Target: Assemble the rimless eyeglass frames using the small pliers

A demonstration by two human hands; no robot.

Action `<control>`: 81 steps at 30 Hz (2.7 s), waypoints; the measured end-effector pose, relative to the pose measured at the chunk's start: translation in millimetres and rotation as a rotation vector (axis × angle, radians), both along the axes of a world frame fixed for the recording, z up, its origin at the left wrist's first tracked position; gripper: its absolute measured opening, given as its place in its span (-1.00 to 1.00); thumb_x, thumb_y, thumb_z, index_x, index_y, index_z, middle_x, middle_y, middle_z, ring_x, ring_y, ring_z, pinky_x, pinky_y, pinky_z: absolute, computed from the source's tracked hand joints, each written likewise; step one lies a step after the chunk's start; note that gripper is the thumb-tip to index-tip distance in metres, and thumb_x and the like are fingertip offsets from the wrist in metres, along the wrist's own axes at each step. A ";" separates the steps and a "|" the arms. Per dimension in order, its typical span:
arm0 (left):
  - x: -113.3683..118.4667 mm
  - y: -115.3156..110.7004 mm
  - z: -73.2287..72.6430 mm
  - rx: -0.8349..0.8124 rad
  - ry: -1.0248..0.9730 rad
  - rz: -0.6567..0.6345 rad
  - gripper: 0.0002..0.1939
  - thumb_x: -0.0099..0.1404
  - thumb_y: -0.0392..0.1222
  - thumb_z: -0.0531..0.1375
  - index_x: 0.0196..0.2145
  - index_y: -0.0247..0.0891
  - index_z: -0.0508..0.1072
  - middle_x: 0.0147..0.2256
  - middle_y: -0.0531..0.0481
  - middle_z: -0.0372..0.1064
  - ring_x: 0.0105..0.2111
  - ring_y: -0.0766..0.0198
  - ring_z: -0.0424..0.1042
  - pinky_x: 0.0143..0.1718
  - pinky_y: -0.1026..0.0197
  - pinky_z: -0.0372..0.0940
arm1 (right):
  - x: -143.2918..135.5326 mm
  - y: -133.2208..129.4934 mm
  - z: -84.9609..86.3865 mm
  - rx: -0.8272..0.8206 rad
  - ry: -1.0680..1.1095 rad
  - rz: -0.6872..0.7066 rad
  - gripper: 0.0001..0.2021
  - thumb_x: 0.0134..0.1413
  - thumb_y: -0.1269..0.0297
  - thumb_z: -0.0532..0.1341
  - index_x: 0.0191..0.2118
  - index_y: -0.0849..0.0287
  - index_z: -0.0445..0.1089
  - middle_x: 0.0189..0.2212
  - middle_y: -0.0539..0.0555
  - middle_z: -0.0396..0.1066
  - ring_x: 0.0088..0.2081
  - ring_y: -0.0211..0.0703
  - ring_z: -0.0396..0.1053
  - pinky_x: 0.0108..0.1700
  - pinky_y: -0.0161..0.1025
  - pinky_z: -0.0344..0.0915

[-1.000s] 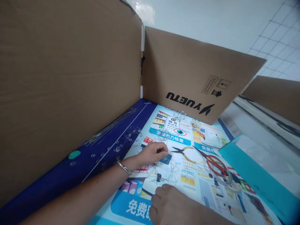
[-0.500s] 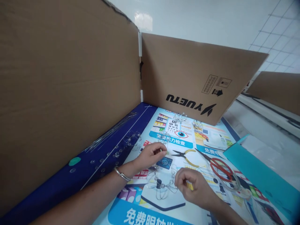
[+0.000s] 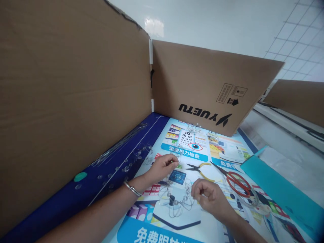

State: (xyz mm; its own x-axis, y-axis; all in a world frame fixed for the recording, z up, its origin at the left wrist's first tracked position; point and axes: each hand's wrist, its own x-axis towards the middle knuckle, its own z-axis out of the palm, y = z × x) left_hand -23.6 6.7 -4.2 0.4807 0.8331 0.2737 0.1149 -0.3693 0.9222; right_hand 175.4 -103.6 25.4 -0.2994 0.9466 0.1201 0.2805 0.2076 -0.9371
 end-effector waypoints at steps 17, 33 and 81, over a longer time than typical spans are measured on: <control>11.4 -37.1 35.4 -0.335 0.024 -0.179 -0.80 0.20 -0.11 0.09 -0.42 -0.32 0.36 -0.48 0.06 0.28 -0.65 0.46 0.20 -0.63 0.40 0.09 | 1.2 -3.5 5.6 0.024 0.132 -0.041 -0.91 -0.03 0.46 0.13 -0.49 0.17 0.22 -0.42 0.04 0.30 -0.38 -0.24 0.26 -0.36 -0.29 0.17; 23.3 -56.7 36.7 -0.588 -0.171 -0.190 -0.77 0.17 -0.07 0.15 -0.44 -0.30 0.25 -0.65 0.16 0.19 -0.74 0.51 0.09 -0.72 0.44 -0.10 | -8.2 -4.9 13.1 0.319 -0.296 -0.216 -0.90 -0.08 0.48 0.11 -0.47 0.14 0.27 -0.49 -0.02 0.31 -0.44 -0.28 0.25 -0.40 -0.33 0.19; 15.8 -44.0 32.3 -1.049 -0.703 -0.438 -0.86 0.14 -0.34 0.17 -0.37 -0.29 0.22 -0.56 0.13 0.08 -0.68 0.55 -0.01 -0.66 0.42 -0.15 | 22.5 14.1 12.1 0.315 -0.729 -0.209 -0.87 0.09 0.20 0.06 -0.27 0.10 0.24 -0.29 0.09 0.23 -0.24 -0.12 0.23 -0.23 -0.19 0.22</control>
State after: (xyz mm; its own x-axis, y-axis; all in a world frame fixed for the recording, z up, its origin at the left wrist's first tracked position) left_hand -7.7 -37.2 28.1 0.7826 0.6146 -0.0988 -0.4432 0.6617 0.6048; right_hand 197.9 -89.5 37.5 -0.2261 0.9458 0.2332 0.8585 0.3066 -0.4110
